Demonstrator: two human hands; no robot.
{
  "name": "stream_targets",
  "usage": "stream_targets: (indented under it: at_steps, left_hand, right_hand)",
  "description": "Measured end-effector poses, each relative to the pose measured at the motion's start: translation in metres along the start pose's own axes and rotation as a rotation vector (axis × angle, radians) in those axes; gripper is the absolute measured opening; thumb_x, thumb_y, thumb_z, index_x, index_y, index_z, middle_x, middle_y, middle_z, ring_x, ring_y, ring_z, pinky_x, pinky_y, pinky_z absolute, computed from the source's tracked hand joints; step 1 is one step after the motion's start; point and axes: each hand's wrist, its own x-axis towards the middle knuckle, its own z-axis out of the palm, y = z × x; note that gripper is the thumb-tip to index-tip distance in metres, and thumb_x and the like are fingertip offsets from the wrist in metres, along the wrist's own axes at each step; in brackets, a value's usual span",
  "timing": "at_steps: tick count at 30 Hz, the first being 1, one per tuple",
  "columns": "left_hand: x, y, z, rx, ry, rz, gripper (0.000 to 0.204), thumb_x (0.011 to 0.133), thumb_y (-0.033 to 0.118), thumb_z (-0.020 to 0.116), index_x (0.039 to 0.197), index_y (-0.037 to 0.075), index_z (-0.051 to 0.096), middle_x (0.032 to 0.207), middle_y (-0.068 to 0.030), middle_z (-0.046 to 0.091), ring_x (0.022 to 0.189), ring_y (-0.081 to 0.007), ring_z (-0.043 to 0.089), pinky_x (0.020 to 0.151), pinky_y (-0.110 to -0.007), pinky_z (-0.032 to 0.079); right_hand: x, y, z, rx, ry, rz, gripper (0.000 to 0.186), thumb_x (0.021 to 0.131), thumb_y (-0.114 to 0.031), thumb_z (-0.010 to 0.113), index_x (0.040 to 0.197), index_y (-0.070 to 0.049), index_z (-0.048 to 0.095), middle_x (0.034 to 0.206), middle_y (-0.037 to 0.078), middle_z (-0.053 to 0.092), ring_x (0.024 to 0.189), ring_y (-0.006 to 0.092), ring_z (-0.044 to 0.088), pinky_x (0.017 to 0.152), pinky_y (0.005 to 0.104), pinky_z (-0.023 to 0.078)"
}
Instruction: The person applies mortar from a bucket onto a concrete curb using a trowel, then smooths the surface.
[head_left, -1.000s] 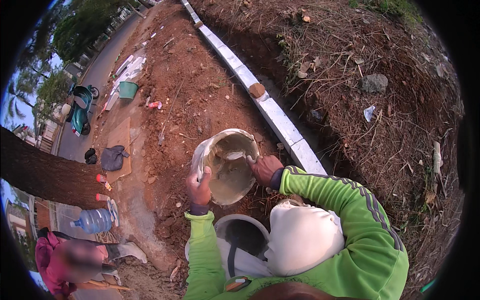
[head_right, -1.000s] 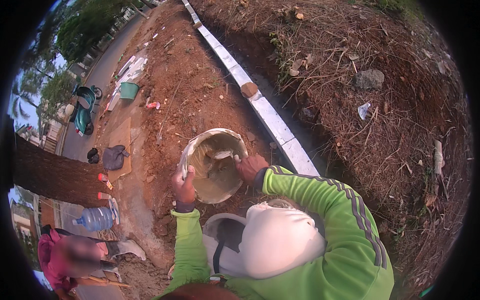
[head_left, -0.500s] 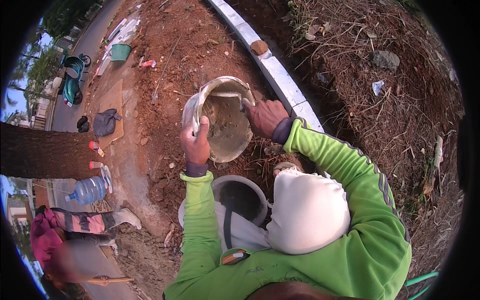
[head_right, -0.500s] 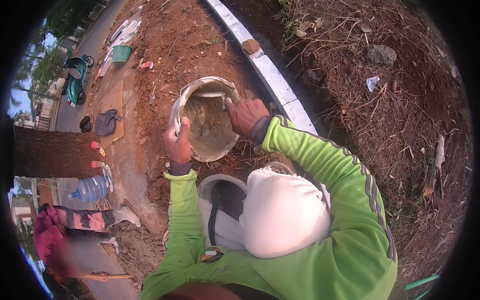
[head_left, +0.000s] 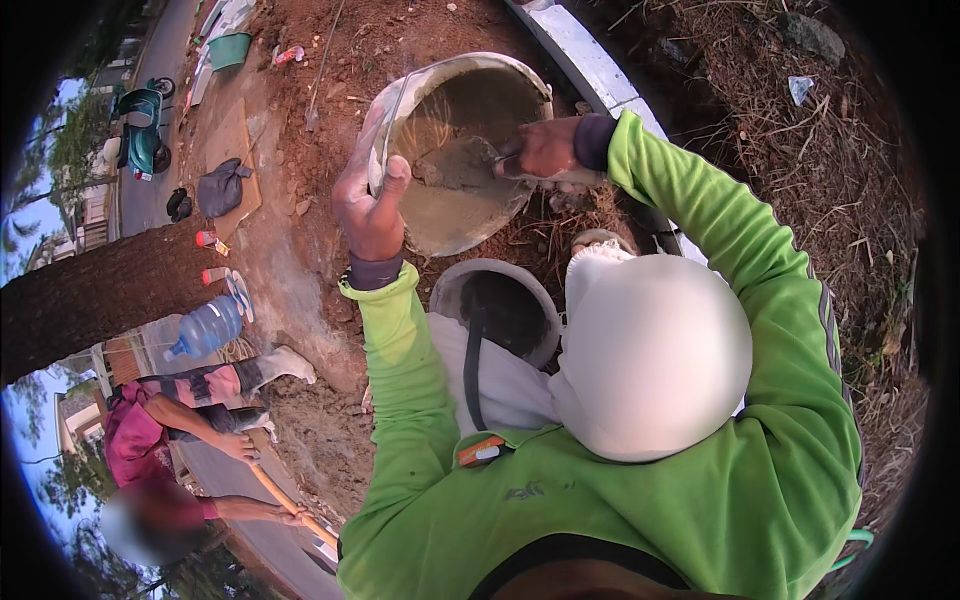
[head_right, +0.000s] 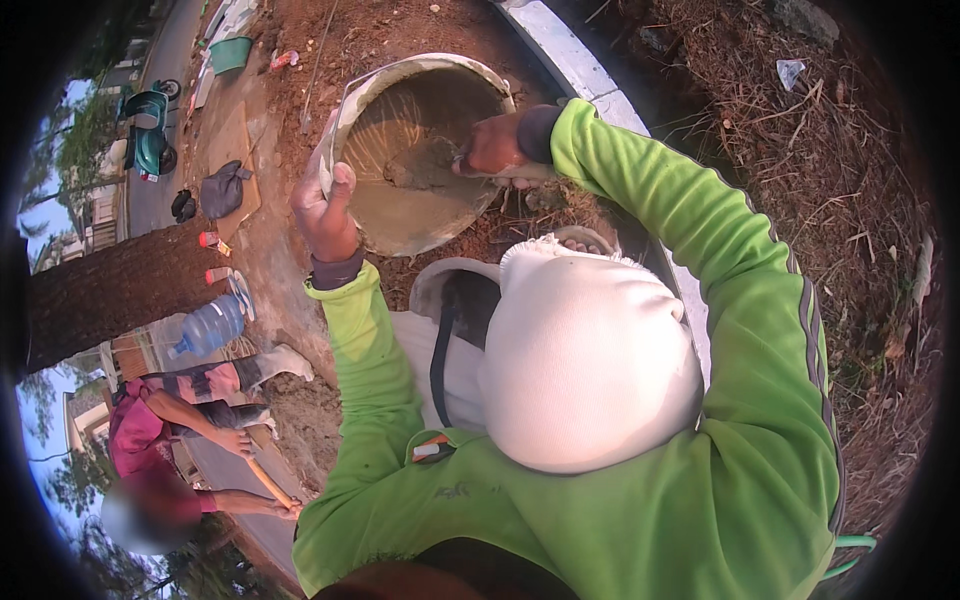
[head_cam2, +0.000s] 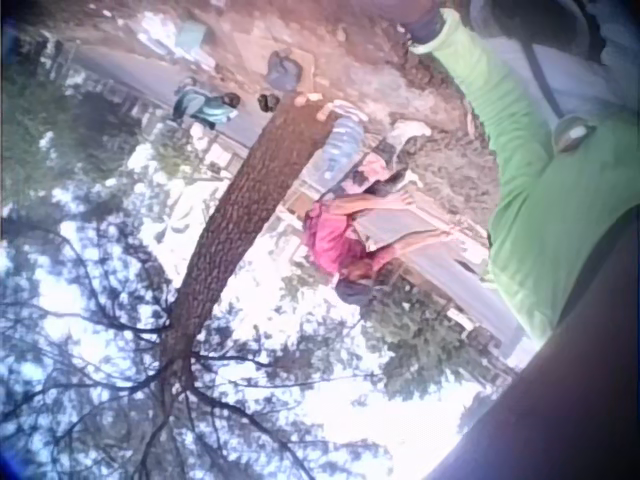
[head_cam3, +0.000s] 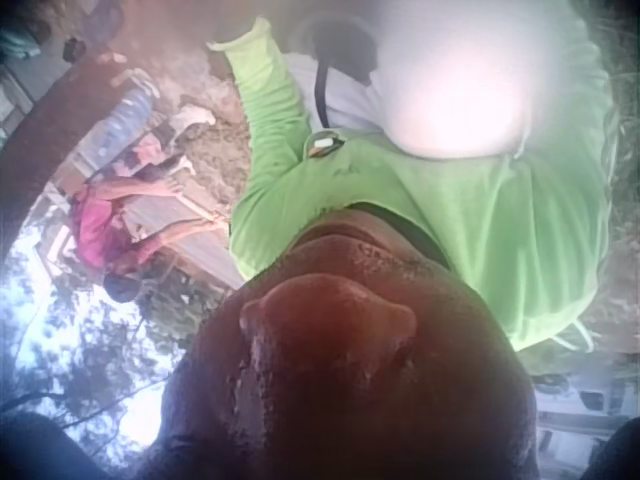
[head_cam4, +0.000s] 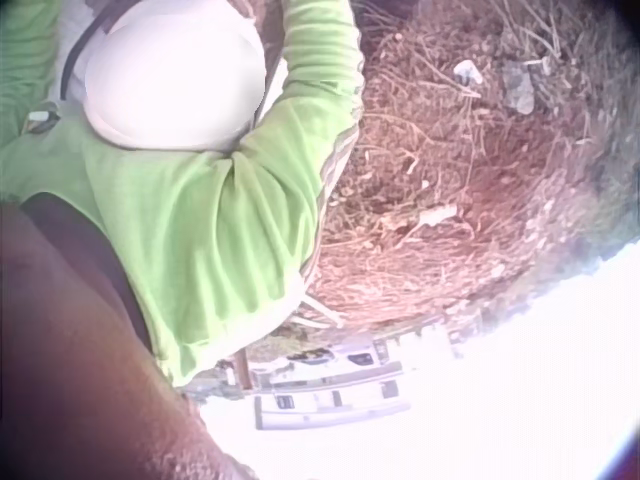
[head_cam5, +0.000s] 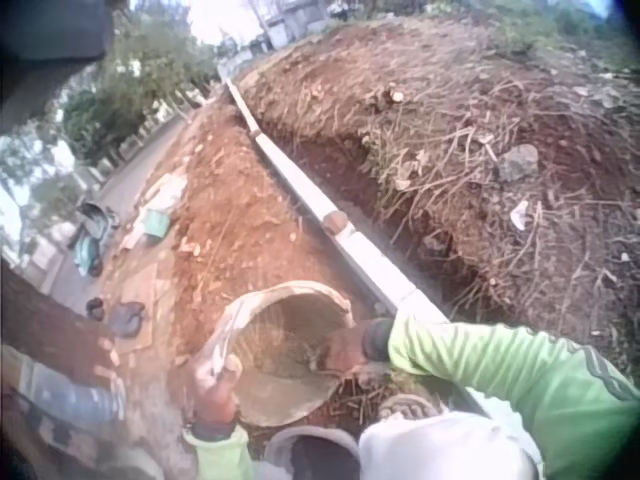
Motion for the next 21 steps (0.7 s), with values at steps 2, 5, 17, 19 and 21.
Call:
stream_targets:
  at_steps: [2,5,17,19,21]
  left_hand:
    - [-0.007,-0.004,-0.004,-0.032,0.016,-0.08,0.052,0.097,0.027,0.063,0.137,-0.006,0.054,0.087,0.0035,0.053,0.079,-0.0052,0.043,0.071,-0.021,0.034]
    - [0.001,-0.015,0.011,-0.094,0.051,-0.106,0.047,0.098,0.027,0.062,0.131,-0.006,0.058,0.084,0.0048,0.051,0.079,-0.0046,0.043,0.07,-0.021,0.034]
    - [-0.046,-0.076,-0.029,-0.342,0.693,-0.507,0.057,0.101,0.036,0.056,0.142,-0.002,0.046,0.136,-0.0127,0.055,0.12,-0.0257,0.056,0.103,-0.041,0.046]
    - [-0.063,-0.086,-0.044,-0.335,0.767,-0.552,0.057,0.1,0.036,0.058,0.141,-0.002,0.048,0.135,-0.013,0.056,0.118,-0.0263,0.057,0.101,-0.042,0.047]
    - [-0.071,-0.091,-0.059,-0.419,0.806,-0.616,0.057,0.099,0.037,0.06,0.138,-0.004,0.05,0.133,-0.0135,0.057,0.114,-0.0264,0.06,0.097,-0.042,0.05]
  right_hand:
    - [-0.013,-0.023,0.0,0.482,-0.049,0.243,0.04,0.103,-0.043,0.047,0.12,-0.009,0.059,0.066,0.005,0.056,0.046,0.0147,0.057,0.044,0.0303,0.051]
    - [-0.026,-0.005,0.022,1.294,-0.288,0.269,0.043,0.103,-0.05,0.045,0.123,-0.012,0.057,0.062,0.001,0.05,0.04,0.0102,0.051,0.035,0.0257,0.045]
    - [-0.101,-0.021,-0.05,0.585,1.24,-0.2,0.034,0.092,-0.023,0.062,0.119,-0.004,0.057,0.077,0.011,0.06,0.066,0.022,0.063,0.057,0.0322,0.049]
    - [-0.105,-0.004,-0.073,0.089,1.632,-0.035,0.041,0.089,-0.024,0.065,0.123,-0.002,0.058,0.086,0.021,0.068,0.071,0.0376,0.068,0.065,0.04,0.053]
    - [-0.112,0.021,-0.078,-0.09,1.732,0.128,0.042,0.089,-0.025,0.066,0.124,-0.003,0.057,0.084,0.021,0.069,0.07,0.0395,0.068,0.068,0.0421,0.055]
